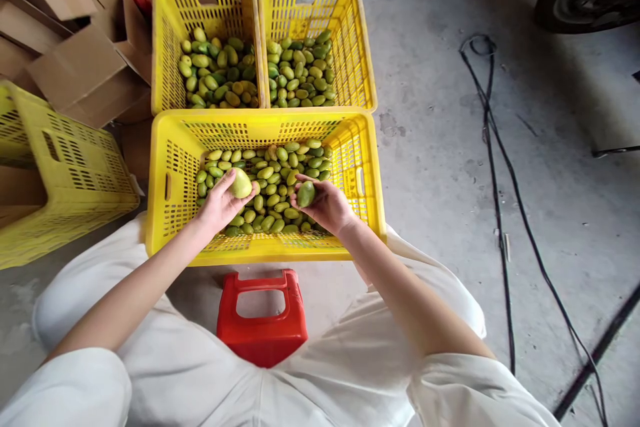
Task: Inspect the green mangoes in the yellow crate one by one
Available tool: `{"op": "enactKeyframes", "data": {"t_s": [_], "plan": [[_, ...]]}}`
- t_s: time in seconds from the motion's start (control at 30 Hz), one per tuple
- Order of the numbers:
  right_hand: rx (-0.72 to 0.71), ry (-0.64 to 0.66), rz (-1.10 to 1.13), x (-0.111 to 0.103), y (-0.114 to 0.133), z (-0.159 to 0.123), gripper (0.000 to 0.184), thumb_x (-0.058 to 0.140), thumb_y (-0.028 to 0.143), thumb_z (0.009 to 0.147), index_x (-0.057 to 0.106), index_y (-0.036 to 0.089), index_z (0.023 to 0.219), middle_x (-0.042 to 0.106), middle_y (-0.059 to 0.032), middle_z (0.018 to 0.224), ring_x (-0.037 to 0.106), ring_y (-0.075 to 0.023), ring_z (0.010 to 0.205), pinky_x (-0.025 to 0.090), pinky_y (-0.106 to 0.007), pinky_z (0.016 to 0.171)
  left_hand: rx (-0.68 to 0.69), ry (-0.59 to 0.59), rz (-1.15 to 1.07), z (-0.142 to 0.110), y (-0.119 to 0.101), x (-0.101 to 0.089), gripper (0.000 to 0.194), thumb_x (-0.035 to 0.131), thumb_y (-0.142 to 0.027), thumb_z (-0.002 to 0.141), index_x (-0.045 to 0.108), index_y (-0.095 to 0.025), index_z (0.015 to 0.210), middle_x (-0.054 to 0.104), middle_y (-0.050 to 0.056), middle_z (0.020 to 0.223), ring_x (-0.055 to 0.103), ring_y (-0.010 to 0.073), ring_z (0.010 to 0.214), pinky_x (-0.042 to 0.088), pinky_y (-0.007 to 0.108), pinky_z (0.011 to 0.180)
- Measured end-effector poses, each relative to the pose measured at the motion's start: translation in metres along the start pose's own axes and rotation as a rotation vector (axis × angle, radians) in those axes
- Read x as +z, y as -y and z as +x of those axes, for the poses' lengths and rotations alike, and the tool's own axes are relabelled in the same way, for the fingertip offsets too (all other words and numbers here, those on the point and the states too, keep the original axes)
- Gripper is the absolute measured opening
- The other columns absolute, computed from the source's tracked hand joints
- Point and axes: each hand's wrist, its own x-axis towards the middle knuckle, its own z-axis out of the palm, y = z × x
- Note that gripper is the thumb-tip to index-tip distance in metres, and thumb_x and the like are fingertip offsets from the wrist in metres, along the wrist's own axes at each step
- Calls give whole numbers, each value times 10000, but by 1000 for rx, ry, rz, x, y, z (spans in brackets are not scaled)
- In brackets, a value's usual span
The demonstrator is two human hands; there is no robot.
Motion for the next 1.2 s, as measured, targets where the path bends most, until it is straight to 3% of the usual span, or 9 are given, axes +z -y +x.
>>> {"op": "enactKeyframes", "data": {"t_s": [0.13, 0.3, 0.4, 0.5, 0.63, 0.77, 0.9, 1.03, 1.2], "plan": [[-106, 2, -20, 4, -1, -3, 408, 1018, 271, 811, 741, 266, 1110, 788, 21, 948, 746, -166, 807, 673, -281, 725, 12, 71, 35, 3, -2, -6, 237, 894, -266, 890, 666, -205, 906, 597, -45, 747, 555, 82, 575, 493, 196, 551], [-73, 9, -97, -1, 1, -2, 633, 1169, 236, 614, 642, 249, 964, 645, 76, 793, 582, -88, 636, 503, -188, 538, -20, 82, 123, 0, 0, -6, 205, 847, -191, 799, 642, -196, 810, 766, 31, 915, 688, 104, 686, 562, 203, 626], [-35, 35, -169, -2, -1, -1, 627, 1170, 428, 707, 621, 237, 943, 647, 59, 797, 434, -45, 539, 255, -158, 425, -85, 156, 214, -3, 1, -4, 235, 892, -201, 813, 658, -184, 796, 705, 11, 785, 552, 70, 537, 392, 170, 481], [5, 51, -219, -2, -3, -1, 628, 1085, 625, 831, 590, 246, 904, 606, 65, 727, 337, -40, 480, 182, -167, 400, -154, 149, 204, -4, 0, -2, 306, 896, -318, 953, 677, -171, 798, 598, -20, 655, 458, 53, 458, 299, 153, 435], [42, 59, -227, -2, -4, -2, 611, 1024, 675, 884, 578, 257, 893, 580, 61, 669, 318, -59, 458, 191, -185, 390, -205, 91, 161, 1, -5, -2, 410, 776, -433, 1094, 653, -186, 791, 554, -24, 610, 441, 77, 417, 309, 177, 415], [49, 4, -210, -4, -5, 0, 538, 969, 619, 928, 564, 268, 878, 551, 54, 659, 347, -86, 459, 201, -212, 401, -220, 19, 122, 6, -6, -7, 174, 663, -296, 1055, 706, -190, 924, 724, 46, 771, 685, 182, 592, 557, 265, 540], [-68, -28, -103, -5, -3, 4, 301, 877, 446, 930, 634, 274, 974, 690, 13, 814, 605, -156, 604, 448, -257, 498, -224, 3, 128, 8, -2, -9, 72, 712, -181, 972, 734, -193, 1040, 829, 99, 982, 847, 283, 952, 716, 396, 842], [-156, -3, -75, -1, -3, 2, 427, 959, 256, 780, 672, 299, 1093, 798, -4, 957, 810, -238, 902, 629, -331, 731, -139, 100, 167, 6, 1, -10, 223, 885, -121, 870, 687, -196, 938, 805, 76, 943, 806, 205, 875, 672, 286, 817], [-184, 28, -84, 6, -5, -5, 618, 1116, 248, 621, 580, 280, 926, 687, 62, 766, 655, -145, 683, 545, -262, 631, -142, 216, 168, 3, -1, -11, 255, 859, -95, 709, 708, -190, 892, 698, -17, 783, 664, 118, 648, 587, 218, 644]]}}
